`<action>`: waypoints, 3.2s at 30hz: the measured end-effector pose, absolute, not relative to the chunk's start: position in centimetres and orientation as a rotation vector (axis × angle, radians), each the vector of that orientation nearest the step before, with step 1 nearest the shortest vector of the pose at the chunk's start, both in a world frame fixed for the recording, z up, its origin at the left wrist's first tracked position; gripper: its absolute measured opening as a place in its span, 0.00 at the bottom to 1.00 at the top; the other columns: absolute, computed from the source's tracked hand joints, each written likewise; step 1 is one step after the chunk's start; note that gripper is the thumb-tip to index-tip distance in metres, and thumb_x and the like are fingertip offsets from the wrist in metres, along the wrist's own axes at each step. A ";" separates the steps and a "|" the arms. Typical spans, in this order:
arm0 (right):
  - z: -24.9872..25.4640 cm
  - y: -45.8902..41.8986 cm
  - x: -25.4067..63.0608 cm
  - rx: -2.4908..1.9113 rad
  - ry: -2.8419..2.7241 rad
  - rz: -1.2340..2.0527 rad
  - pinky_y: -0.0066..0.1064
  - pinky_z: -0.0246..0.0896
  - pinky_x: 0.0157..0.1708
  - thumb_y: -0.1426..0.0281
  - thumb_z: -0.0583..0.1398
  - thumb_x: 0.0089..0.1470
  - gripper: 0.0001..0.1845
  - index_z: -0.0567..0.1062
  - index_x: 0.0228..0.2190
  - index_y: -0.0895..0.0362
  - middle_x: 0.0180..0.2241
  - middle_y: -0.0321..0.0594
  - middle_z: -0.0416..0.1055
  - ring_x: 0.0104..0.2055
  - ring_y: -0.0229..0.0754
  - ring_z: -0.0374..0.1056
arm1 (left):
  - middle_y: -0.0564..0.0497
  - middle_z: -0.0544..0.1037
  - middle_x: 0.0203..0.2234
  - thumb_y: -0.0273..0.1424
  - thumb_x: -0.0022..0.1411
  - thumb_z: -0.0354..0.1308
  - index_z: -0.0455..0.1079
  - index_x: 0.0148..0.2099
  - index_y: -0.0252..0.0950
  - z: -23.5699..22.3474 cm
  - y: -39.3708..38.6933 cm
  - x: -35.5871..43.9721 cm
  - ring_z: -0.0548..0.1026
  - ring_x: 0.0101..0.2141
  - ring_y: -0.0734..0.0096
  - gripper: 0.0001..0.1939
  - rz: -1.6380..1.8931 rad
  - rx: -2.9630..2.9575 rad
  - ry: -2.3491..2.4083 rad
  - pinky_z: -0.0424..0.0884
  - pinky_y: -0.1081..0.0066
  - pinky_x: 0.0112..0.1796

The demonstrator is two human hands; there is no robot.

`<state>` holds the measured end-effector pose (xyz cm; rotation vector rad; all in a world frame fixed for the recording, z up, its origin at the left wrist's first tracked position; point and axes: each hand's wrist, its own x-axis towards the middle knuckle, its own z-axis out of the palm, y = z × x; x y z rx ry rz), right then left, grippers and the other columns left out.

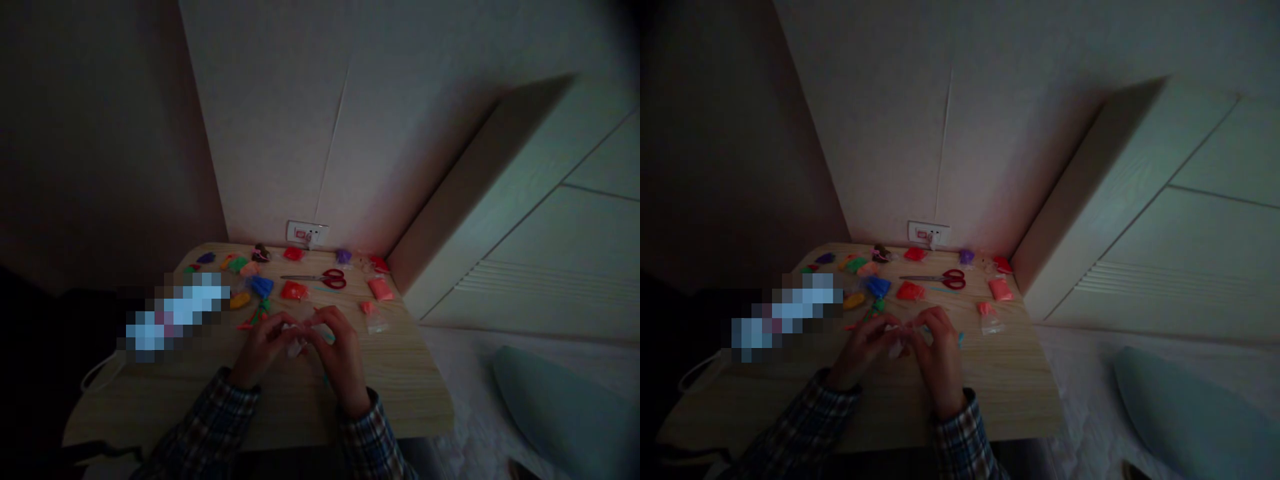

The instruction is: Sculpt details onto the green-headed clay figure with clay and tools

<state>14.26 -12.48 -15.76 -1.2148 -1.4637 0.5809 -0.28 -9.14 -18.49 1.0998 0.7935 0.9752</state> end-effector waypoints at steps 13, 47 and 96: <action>-17.2 -13.7 19.1 -1.394 -1.154 0.583 0.34 0.63 0.38 0.65 0.59 0.55 0.09 0.76 0.27 0.56 0.28 0.38 0.75 0.34 0.43 0.69 | 0.52 0.80 0.28 0.45 0.60 0.55 0.66 0.43 0.37 -17.3 -10.4 1.5 0.61 0.10 0.81 0.18 1.015 1.245 1.051 0.53 0.78 0.10; -19.0 -12.3 15.0 -1.133 -1.459 0.573 0.32 0.64 0.38 0.72 0.63 0.52 0.04 0.75 0.26 0.55 0.31 0.37 0.71 0.36 0.41 0.68 | 0.55 0.74 0.20 0.41 0.51 0.63 0.74 0.32 0.34 -17.3 -10.5 0.6 0.72 0.22 0.72 0.14 0.925 1.334 1.094 0.67 0.73 0.26; -19.6 -13.2 14.0 -1.017 -1.657 0.413 0.29 0.61 0.36 0.79 0.56 0.57 0.07 0.68 0.33 0.54 0.33 0.37 0.67 0.36 0.38 0.64 | 0.52 0.75 0.26 0.21 0.64 0.51 0.70 0.32 0.35 -18.9 -11.7 -1.8 0.75 0.30 0.73 0.10 1.534 2.155 1.101 0.70 0.75 0.33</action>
